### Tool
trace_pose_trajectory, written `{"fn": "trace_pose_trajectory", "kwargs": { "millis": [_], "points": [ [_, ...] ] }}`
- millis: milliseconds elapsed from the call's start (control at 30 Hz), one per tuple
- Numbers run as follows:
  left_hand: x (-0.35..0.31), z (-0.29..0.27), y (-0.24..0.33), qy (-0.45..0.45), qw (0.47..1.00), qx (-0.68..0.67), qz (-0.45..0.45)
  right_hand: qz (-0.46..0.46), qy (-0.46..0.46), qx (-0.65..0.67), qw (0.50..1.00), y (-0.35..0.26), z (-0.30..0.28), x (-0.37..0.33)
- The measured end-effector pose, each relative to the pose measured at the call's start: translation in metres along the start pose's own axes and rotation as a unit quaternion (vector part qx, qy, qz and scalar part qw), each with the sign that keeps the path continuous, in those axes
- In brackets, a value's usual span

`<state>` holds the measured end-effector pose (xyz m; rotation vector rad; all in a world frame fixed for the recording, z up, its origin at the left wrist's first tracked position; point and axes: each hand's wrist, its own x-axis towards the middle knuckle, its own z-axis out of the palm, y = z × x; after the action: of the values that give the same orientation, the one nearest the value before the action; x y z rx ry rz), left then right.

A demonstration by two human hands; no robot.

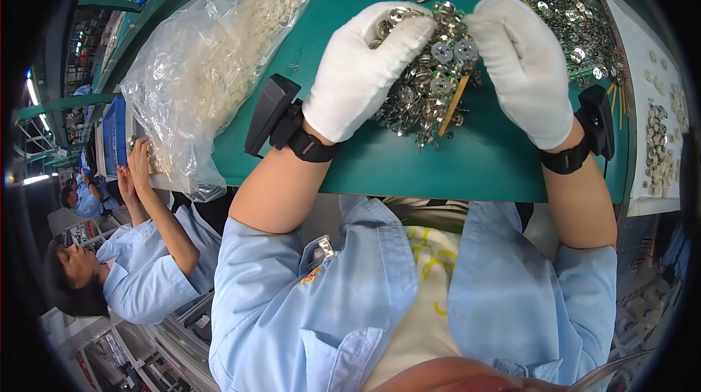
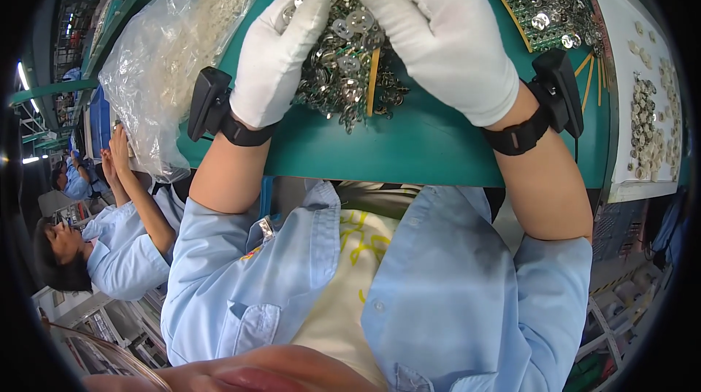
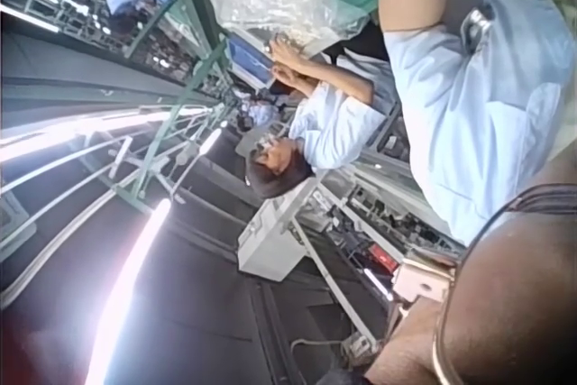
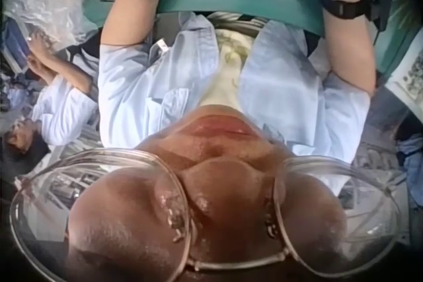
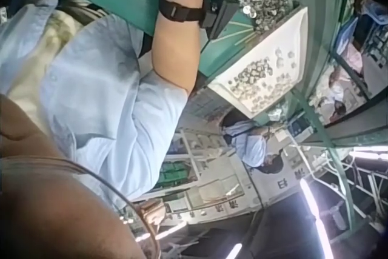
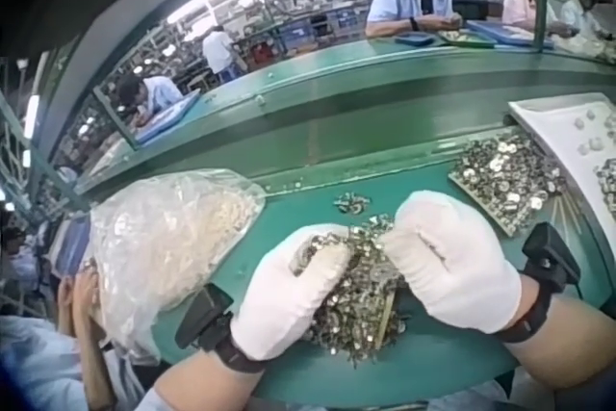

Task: The person sorts through a pile of small metal components by hand, picking them up and pressing them onto a circuit board. After filling the board, the person lifts it and shakes it before setting it aside.

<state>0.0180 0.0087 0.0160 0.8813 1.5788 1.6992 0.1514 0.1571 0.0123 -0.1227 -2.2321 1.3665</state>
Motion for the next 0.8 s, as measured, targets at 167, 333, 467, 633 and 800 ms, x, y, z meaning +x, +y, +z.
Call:
{"fn": "trace_pose_trajectory", "kwargs": {
  "millis": [167, 333, 467, 633, 800],
  "points": [
    [0.001, -0.005, -0.002, -0.101, 0.99, -0.081, -0.055, -0.038, 0.066, 0.128, 0.989, 0.003, 0.012, -0.004],
    [-0.003, 0.001, -0.001, -0.162, 0.974, -0.126, -0.101, 0.07, 0.036, 0.287, 0.955, -0.01, 0.018, -0.008],
    [0.004, -0.005, -0.01, -0.122, 0.983, -0.106, -0.09, 0.067, 0.071, 0.257, 0.962, 0.002, 0.016, -0.008],
    [0.009, -0.007, -0.011, 0.001, 0.999, -0.024, -0.021, 0.07, 0.073, 0.075, 0.992, -0.009, 0.012, 0.002],
    [0.01, -0.011, -0.008, 0.02, 1.0, 0.004, 0.02, 0.0, -0.036, -0.041, 0.998, -0.008, 0.016, 0.003]
  ]
}}
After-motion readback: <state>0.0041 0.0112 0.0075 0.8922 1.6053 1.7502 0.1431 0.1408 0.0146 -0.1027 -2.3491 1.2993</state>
